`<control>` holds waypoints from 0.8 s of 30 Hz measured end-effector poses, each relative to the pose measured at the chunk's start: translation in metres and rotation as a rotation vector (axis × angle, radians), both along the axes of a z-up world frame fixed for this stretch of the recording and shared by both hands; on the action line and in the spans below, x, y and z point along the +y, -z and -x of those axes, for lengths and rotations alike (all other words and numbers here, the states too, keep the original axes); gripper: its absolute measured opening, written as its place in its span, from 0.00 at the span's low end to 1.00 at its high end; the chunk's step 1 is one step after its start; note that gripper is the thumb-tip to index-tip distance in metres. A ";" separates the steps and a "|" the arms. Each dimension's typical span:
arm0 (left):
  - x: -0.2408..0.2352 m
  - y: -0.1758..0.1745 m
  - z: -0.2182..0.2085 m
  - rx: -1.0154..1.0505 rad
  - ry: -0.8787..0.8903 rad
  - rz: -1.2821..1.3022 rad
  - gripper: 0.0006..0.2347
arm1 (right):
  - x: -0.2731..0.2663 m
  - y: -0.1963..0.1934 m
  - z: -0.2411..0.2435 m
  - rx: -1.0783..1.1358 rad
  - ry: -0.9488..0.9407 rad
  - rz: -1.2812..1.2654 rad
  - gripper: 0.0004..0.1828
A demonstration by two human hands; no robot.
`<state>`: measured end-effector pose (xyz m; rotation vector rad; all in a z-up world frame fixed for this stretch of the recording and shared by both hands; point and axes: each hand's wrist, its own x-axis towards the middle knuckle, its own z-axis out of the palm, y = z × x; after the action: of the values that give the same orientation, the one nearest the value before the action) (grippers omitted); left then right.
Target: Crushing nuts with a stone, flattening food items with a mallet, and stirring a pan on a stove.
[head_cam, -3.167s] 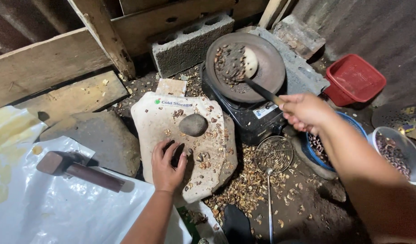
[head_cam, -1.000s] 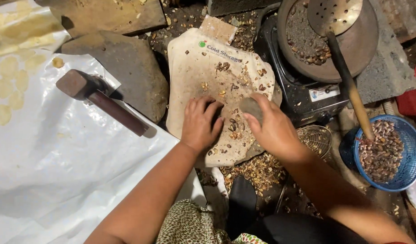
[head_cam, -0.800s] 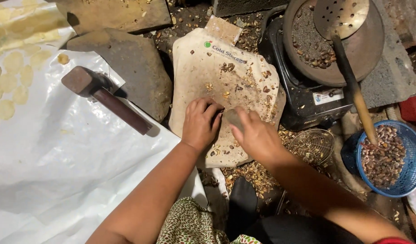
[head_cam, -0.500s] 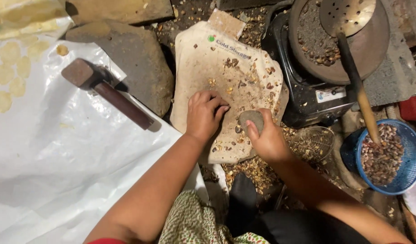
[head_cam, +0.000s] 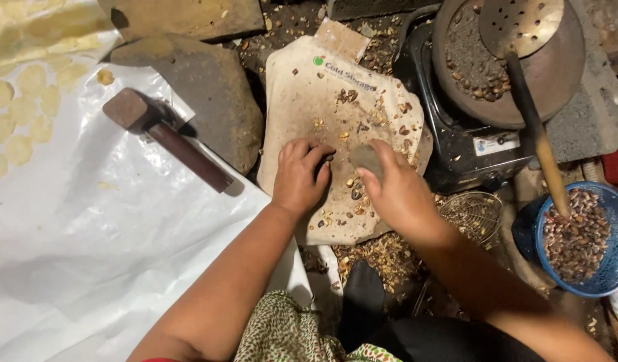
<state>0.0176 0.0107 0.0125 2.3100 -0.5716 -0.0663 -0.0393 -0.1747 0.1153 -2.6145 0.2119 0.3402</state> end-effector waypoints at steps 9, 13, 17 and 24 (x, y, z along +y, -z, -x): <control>0.000 0.007 -0.001 -0.013 -0.025 0.059 0.07 | 0.026 -0.044 -0.014 0.175 0.116 -0.097 0.29; -0.003 0.015 -0.004 -0.019 -0.043 0.074 0.06 | 0.016 -0.029 -0.028 0.228 0.178 -0.109 0.26; -0.014 0.022 -0.007 -0.004 -0.118 0.044 0.05 | 0.006 -0.012 -0.034 0.263 0.086 -0.020 0.26; -0.019 0.020 -0.009 0.055 -0.100 -0.019 0.08 | 0.005 -0.029 -0.029 0.198 -0.087 0.144 0.25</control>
<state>0.0270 -0.0083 -0.0078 2.3433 -0.4289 -0.0879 -0.0102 -0.1700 0.1445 -2.7362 0.1958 0.6367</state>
